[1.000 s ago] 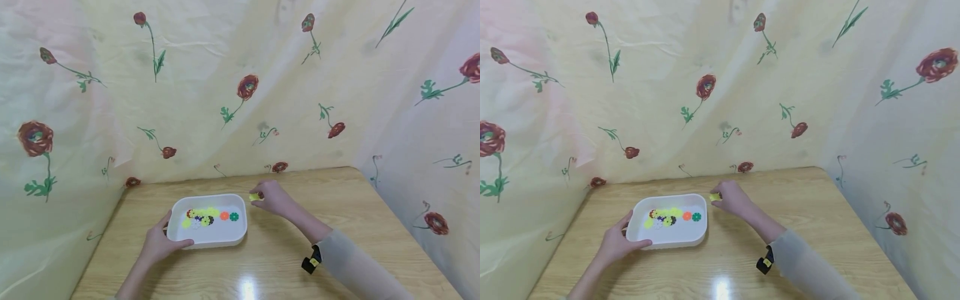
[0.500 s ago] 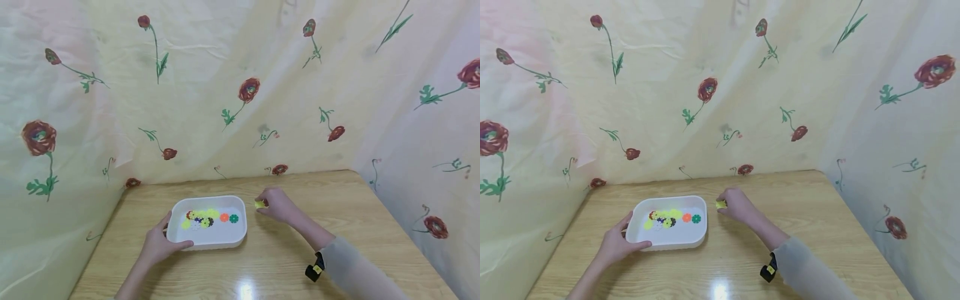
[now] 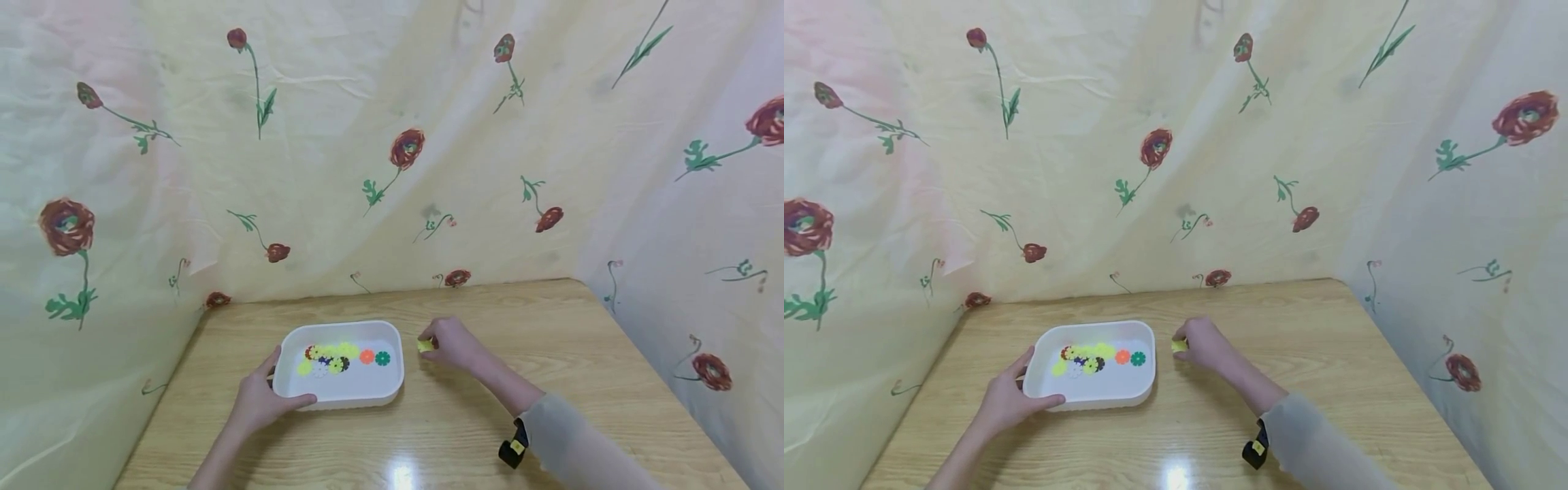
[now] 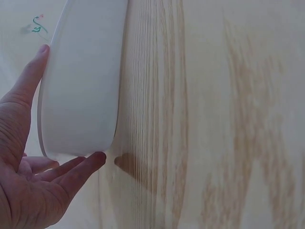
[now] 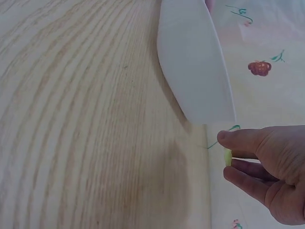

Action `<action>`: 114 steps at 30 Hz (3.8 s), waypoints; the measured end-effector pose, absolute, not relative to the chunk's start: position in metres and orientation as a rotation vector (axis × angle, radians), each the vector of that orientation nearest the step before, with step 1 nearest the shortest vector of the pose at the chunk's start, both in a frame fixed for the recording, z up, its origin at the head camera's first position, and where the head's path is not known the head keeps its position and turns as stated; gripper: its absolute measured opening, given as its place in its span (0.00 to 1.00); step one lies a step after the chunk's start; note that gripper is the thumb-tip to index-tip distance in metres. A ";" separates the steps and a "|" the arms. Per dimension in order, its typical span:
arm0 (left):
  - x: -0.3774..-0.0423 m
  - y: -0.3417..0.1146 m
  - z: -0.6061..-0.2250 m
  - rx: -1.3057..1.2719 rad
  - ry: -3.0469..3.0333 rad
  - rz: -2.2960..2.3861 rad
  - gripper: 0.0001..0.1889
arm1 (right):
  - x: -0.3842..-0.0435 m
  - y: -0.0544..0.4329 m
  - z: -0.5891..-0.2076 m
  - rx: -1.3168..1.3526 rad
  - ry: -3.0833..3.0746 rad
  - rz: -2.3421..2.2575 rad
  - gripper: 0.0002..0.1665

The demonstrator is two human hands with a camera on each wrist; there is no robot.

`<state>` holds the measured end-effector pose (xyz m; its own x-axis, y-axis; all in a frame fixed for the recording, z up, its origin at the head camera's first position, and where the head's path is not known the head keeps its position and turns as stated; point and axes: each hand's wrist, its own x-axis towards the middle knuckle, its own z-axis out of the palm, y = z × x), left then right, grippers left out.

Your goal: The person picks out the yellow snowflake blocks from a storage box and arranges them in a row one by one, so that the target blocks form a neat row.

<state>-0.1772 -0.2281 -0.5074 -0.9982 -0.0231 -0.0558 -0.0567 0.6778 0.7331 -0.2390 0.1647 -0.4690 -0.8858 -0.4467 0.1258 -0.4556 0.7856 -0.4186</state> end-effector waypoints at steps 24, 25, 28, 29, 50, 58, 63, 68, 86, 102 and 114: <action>-0.174 -0.227 -0.506 -0.081 2.835 1.240 0.71 | -0.230 0.161 -0.502 0.822 -2.955 0.724 0.11; -0.175 -0.227 -0.506 -0.079 2.836 1.239 0.71 | -0.231 0.161 -0.502 0.825 -2.951 0.718 0.11; -0.175 -0.227 -0.506 -0.071 2.845 1.227 0.71 | -0.231 0.161 -0.504 0.834 -2.948 0.714 0.11; -0.176 -0.227 -0.506 -0.067 2.850 1.223 0.71 | -0.231 0.161 -0.504 0.834 -2.948 0.712 0.11; -0.176 -0.226 -0.506 -0.071 2.856 1.216 0.71 | -0.237 0.164 -0.504 0.800 -2.992 0.767 0.14; -0.174 -0.226 -0.505 -0.066 2.853 1.212 0.71 | -0.241 0.161 -0.480 0.659 -2.980 0.720 0.15; -0.174 -0.226 -0.505 -0.081 2.844 1.220 0.71 | -0.248 0.151 -0.464 0.699 -2.928 0.678 0.16; -0.175 -0.225 -0.505 -0.091 2.837 1.209 0.71 | -0.254 0.131 -0.453 0.698 -2.889 0.691 0.15; -0.174 -0.226 -0.507 -0.080 2.837 1.235 0.70 | -0.255 0.042 -0.457 1.059 -2.888 0.530 0.14; -0.175 -0.228 -0.510 -0.044 2.861 1.256 0.69 | -0.255 0.000 -0.477 1.122 -2.997 0.337 0.15; -0.176 -0.230 -0.508 -0.035 2.868 1.257 0.70 | -0.245 -0.005 -0.485 1.174 -3.075 0.411 0.08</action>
<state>-0.1760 -0.2299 -0.5084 -0.9997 -0.0162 -0.0182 -0.0243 0.6775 0.7351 -0.2453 -0.0053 -0.4850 -0.7361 -0.6727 -0.0749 -0.6293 0.7210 -0.2899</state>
